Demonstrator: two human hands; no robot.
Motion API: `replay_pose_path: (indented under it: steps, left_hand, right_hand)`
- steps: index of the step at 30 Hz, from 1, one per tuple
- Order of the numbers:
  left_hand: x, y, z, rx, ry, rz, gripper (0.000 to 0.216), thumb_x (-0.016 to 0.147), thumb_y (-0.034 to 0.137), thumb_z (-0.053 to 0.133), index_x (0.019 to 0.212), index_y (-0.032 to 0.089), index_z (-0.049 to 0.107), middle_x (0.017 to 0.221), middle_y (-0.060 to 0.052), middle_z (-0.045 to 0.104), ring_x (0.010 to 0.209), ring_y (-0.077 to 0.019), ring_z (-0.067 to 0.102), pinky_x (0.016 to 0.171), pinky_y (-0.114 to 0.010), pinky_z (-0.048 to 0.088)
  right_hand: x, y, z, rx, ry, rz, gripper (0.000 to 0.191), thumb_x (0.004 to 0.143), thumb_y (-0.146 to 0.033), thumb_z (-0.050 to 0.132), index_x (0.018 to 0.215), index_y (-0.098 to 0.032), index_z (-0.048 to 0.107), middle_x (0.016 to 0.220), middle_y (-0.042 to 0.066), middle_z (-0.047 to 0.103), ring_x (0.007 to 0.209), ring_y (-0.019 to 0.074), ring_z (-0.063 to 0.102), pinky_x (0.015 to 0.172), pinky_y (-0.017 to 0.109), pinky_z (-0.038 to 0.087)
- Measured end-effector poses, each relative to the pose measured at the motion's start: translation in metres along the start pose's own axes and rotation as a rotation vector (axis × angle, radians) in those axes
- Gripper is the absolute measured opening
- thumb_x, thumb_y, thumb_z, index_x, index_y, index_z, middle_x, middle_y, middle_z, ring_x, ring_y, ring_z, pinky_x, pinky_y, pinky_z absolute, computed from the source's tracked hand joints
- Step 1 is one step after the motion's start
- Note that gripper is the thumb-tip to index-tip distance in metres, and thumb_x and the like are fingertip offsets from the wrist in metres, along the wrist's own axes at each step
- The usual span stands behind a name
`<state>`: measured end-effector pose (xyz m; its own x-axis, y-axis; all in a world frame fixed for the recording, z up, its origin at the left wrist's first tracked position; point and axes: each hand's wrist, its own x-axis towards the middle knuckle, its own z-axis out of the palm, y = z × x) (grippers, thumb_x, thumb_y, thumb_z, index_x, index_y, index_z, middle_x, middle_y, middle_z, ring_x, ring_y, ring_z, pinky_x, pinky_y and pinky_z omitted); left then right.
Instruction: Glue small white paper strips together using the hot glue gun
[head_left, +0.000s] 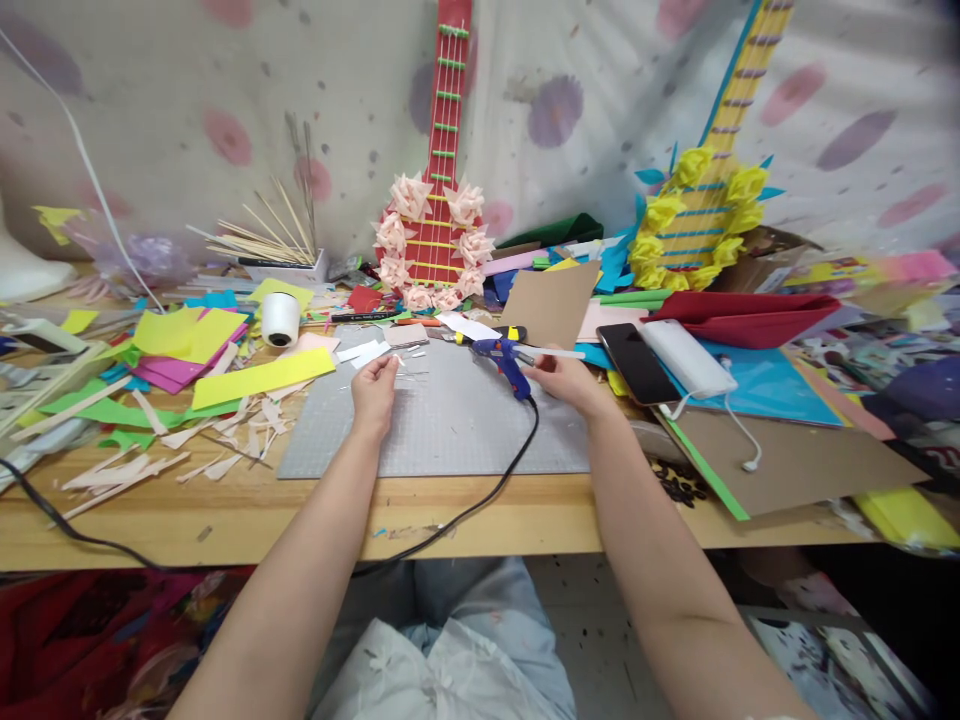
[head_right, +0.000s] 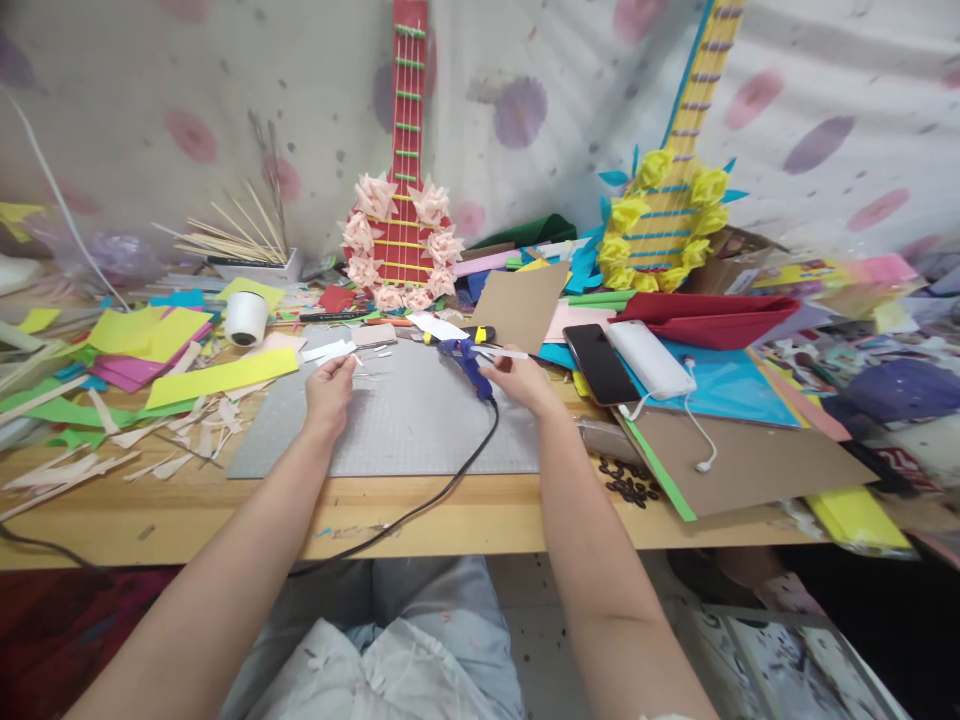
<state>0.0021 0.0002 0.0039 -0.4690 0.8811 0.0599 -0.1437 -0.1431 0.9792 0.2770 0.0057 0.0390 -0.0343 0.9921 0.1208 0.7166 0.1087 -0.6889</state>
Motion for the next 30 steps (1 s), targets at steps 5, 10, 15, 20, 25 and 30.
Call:
replay_pose_path:
  steps: [5, 10, 15, 20, 25, 30]
  left_hand:
    - [0.004, -0.007, 0.0, -0.002, -0.011, 0.017, 0.027, 0.06, 0.036, 0.064, 0.076, 0.014, 0.065, 0.071, -0.002, 0.063, 0.065, -0.0108, 0.052, 0.063, -0.022, 0.039]
    - [0.004, -0.008, 0.0, 0.011, -0.008, 0.035, 0.025, 0.06, 0.035, 0.064, 0.074, 0.014, 0.066, 0.072, -0.002, 0.063, 0.069, -0.0114, 0.054, 0.067, -0.023, 0.04]
    - [0.001, -0.007, 0.001, 0.041, -0.024, 0.052, 0.025, 0.06, 0.036, 0.065, 0.075, 0.015, 0.066, 0.073, -0.002, 0.064, 0.07, -0.0123, 0.054, 0.069, -0.024, 0.041]
    - [0.0, -0.008, 0.001, 0.033, -0.043, 0.054, 0.028, 0.06, 0.037, 0.066, 0.076, 0.014, 0.066, 0.074, -0.004, 0.065, 0.071, -0.0134, 0.056, 0.07, -0.025, 0.041]
    - [0.0, -0.009, 0.001, 0.036, -0.053, 0.056, 0.029, 0.06, 0.037, 0.066, 0.077, 0.014, 0.067, 0.075, -0.004, 0.066, 0.072, -0.0132, 0.056, 0.072, -0.025, 0.042]
    - [0.0, -0.009, 0.001, 0.038, -0.07, 0.067, 0.028, 0.061, 0.036, 0.065, 0.078, 0.013, 0.067, 0.078, -0.005, 0.067, 0.074, -0.0143, 0.058, 0.074, -0.027, 0.042]
  right_hand:
    - [0.008, -0.013, 0.038, 0.03, -0.037, -0.005, 0.041, 0.059, -0.044, 0.066, 0.088, -0.015, 0.06, 0.086, 0.008, 0.063, 0.077, 0.018, 0.056, 0.07, 0.03, 0.042]
    - [0.006, -0.019, 0.059, 0.175, 0.219, 0.116, 0.04, 0.067, -0.049, 0.057, 0.087, -0.015, 0.062, 0.081, 0.008, 0.064, 0.074, 0.0189, 0.057, 0.069, 0.031, 0.043]
    - [-0.01, -0.034, 0.06, 0.575, -0.007, 0.043, 0.039, 0.066, -0.051, 0.058, 0.079, -0.015, 0.061, 0.057, 0.001, 0.056, 0.048, 0.0101, 0.048, 0.049, 0.023, 0.039]
    - [-0.021, -0.047, 0.073, 0.534, -0.162, 0.02, 0.038, 0.064, -0.053, 0.06, 0.076, -0.017, 0.06, 0.053, -0.002, 0.054, 0.041, 0.0071, 0.041, 0.043, 0.021, 0.035]
    - [-0.022, -0.049, 0.079, 0.444, -0.172, 0.004, 0.039, 0.065, -0.053, 0.059, 0.084, -0.019, 0.062, 0.056, -0.002, 0.057, 0.046, 0.0092, 0.046, 0.047, 0.023, 0.038]
    - [-0.021, -0.047, 0.082, 0.428, -0.139, -0.041, 0.04, 0.065, -0.05, 0.06, 0.09, -0.019, 0.063, 0.064, 0.001, 0.062, 0.061, 0.0135, 0.055, 0.058, 0.025, 0.043]
